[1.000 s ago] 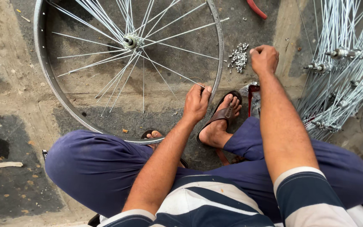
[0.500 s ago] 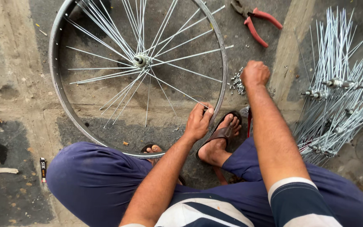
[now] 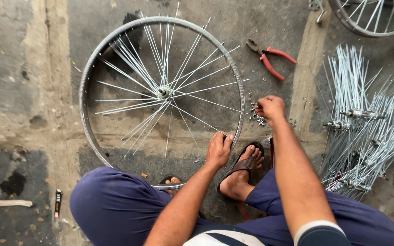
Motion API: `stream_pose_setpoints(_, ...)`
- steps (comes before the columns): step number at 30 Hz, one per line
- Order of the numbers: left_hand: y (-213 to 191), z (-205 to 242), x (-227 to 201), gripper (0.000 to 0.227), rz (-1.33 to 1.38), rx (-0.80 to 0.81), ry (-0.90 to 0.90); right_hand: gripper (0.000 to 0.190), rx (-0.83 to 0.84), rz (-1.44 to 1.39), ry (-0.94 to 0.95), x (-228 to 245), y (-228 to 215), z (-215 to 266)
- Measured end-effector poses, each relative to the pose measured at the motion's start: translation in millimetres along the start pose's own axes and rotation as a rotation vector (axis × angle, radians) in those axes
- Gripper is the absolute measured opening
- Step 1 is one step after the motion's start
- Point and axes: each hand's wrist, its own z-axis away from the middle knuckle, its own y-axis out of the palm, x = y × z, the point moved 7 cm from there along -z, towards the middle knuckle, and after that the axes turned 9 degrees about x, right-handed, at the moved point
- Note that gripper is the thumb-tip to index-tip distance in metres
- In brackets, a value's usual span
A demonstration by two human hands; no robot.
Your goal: The person sits on the floor and laces a bicycle wheel by inserting spokes through the rim and hub, then securing them with nipples. The person repeatedly picks up nipples from a pile on the floor and tightens them by hand.
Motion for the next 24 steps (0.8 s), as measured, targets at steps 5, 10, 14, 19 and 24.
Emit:
stream_pose_setpoints(5,1.9,-4.2,6.2,0.031,0.021,-0.021,0.02,0.006,0.18,-0.75,0.106,-26.3,7.6,20.5)
stream_pose_setpoints(10,2.4,-3.7,8.8,0.034,0.046,0.016,-0.053,0.005,0.206,-0.791,0.04,-18.0,6.0,61.1)
stream_pose_setpoints(14,4.2,-2.8,12.2,0.03,0.2,0.058,-0.069,0.004,0.157,-0.766,0.019,-1.7,-1.7,94.5)
stream_pose_setpoints(19,10.4,-6.0,25.2,0.029,0.29,0.119,-0.06,0.014,0.218,-0.725,-0.109,21.3,-20.5,136.0)
stream_pose_setpoints(24,11.8,-4.1,23.8,0.035,-0.078,0.036,-0.049,0.015,0.234,-0.665,-0.197,5.9,-22.7,158.7)
